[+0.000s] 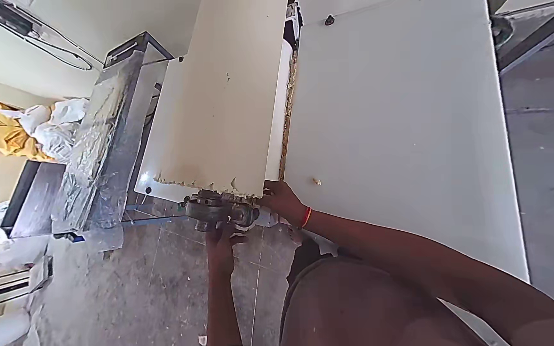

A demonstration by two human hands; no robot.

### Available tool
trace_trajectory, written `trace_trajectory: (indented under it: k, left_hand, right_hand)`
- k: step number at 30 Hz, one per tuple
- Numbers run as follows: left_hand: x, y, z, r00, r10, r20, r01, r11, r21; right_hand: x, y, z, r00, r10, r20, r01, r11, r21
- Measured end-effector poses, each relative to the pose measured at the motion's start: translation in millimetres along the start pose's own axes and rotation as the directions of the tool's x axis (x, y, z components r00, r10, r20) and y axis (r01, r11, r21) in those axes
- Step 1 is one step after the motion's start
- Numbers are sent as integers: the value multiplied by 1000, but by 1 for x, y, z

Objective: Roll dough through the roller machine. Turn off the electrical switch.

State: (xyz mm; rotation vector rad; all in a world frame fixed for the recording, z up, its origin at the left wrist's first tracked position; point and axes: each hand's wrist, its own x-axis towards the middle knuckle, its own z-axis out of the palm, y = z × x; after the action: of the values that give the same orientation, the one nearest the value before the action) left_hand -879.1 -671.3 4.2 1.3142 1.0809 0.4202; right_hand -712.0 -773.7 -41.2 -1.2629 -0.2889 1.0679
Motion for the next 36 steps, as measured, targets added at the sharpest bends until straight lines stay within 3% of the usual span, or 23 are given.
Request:
trace_trajectory:
  k: [6, 11, 17, 18, 20, 22, 24, 27, 29, 31, 33, 35, 36]
  left_hand:
    - [-2, 2, 5, 999, -14, -37, 13, 999, -44]
    - [-2, -1, 15, 991, 9, -135, -17, 998, -64]
    - [-15, -19, -1, 992, 128, 13, -127, 991, -46]
    - [-16, -20, -2, 991, 131, 21, -130, 991, -43]
    - [-19, -23, -3, 991, 130, 39, -129, 991, -39]
    - [-22, -26, 0, 989, 138, 60, -136, 990, -34]
    - [-26, -28, 1, 989, 137, 54, -137, 990, -17]
    - [-28, -25, 1, 985, 168, 28, -170, 981, 98]
    - [-37, -17, -8, 986, 159, 41, -164, 950, 266]
    - [-53, 1, -23, 985, 161, 59, -171, 893, 416]
    - [-68, 25, -35, 944, 330, -6, -295, 852, 432]
    - [-72, 56, -41, 831, 552, -64, -496, 790, 361]
    - [-71, 72, -41, 755, 654, -56, -599, 721, 349]
  right_hand:
    - [-5, 13, -11, 999, -31, 32, 23, 976, 218]
    - [-9, 19, -11, 995, -69, -70, 86, 954, 287]
    - [-4, -4, -40, 990, 53, -134, 9, 904, 427]
    - [-3, -17, -58, 984, -31, -177, 87, 943, 321]
    - [-4, -42, -108, 915, -325, -239, 292, 942, -165]
    - [-1, -57, -171, 785, -592, -182, 331, 650, -684]
    - [1, -57, -229, 754, -645, -123, 209, 414, -886]
    - [8, -64, -279, 905, -415, -96, 26, 279, -960]
    - [9, -97, -274, 921, -385, -67, 40, 264, -964]
    - [12, -134, -252, 854, -516, 65, 217, 240, -946]
    - [26, -178, -211, 711, -646, 278, 476, 151, -866]
    - [55, -232, -166, 598, -677, 429, 627, 62, -776]
    - [75, -259, -149, 598, -667, 444, 632, 52, -773]
